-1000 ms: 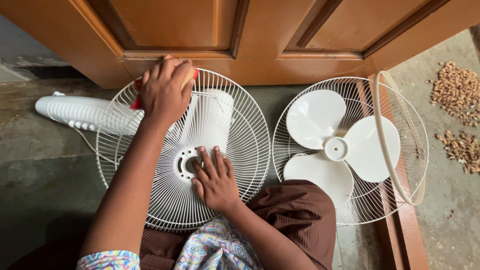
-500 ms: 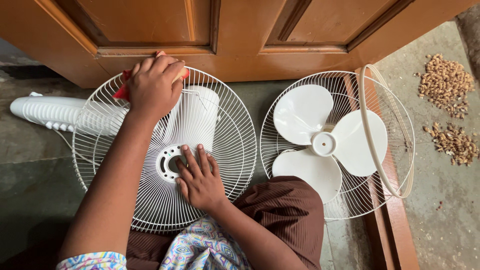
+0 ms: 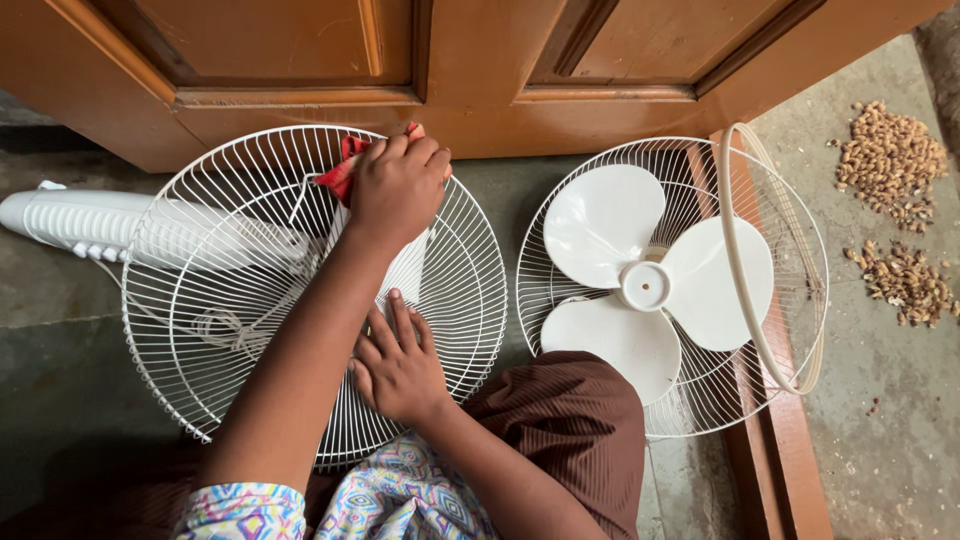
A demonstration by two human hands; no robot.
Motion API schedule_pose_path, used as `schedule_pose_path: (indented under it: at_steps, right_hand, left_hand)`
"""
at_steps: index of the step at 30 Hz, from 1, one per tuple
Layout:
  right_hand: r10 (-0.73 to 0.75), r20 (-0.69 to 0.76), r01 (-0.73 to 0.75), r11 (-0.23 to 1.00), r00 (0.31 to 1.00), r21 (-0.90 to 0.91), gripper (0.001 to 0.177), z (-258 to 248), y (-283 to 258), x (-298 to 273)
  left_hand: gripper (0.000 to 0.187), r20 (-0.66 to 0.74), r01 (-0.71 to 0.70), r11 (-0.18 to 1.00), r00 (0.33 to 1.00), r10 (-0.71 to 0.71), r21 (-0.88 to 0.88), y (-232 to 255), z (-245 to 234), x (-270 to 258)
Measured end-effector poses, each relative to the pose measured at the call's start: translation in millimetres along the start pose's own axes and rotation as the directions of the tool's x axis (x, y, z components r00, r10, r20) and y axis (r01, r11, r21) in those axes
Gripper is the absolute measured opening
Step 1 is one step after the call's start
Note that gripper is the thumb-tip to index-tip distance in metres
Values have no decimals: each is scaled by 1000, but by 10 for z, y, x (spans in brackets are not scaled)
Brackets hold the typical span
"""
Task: The person wipes the front and back grills of a disassembled table fan using a cloth.
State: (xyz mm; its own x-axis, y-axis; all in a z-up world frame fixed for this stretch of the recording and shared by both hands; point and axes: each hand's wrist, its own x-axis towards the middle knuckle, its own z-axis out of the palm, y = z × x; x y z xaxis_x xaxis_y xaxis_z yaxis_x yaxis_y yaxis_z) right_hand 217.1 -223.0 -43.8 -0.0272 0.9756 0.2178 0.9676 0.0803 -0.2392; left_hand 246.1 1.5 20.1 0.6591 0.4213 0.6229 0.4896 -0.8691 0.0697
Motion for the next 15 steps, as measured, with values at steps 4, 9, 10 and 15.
schedule_pose_path:
  at_steps: [4, 9, 10, 15]
  right_hand:
    - [-10, -51, 10, 1000, 999, 3, 48, 59, 7, -15]
    - [-18, -36, 18, 1000, 999, 25, 52, 89, 36, -29]
    - [-20, -36, 21, 999, 999, 27, 53, 98, 47, -26]
    - [-16, -30, 17, 999, 999, 39, 56, 151, 50, -55]
  left_hand:
    - [14, -28, -11, 997, 1000, 13, 76, 52, 55, -41]
    - [16, 26, -37, 965, 999, 32, 260, 146, 158, -39]
    - [17, 29, -40, 960, 999, 33, 278, 169, 178, -44]
    - [18, 68, -65, 947, 997, 46, 314, 217, 242, -74]
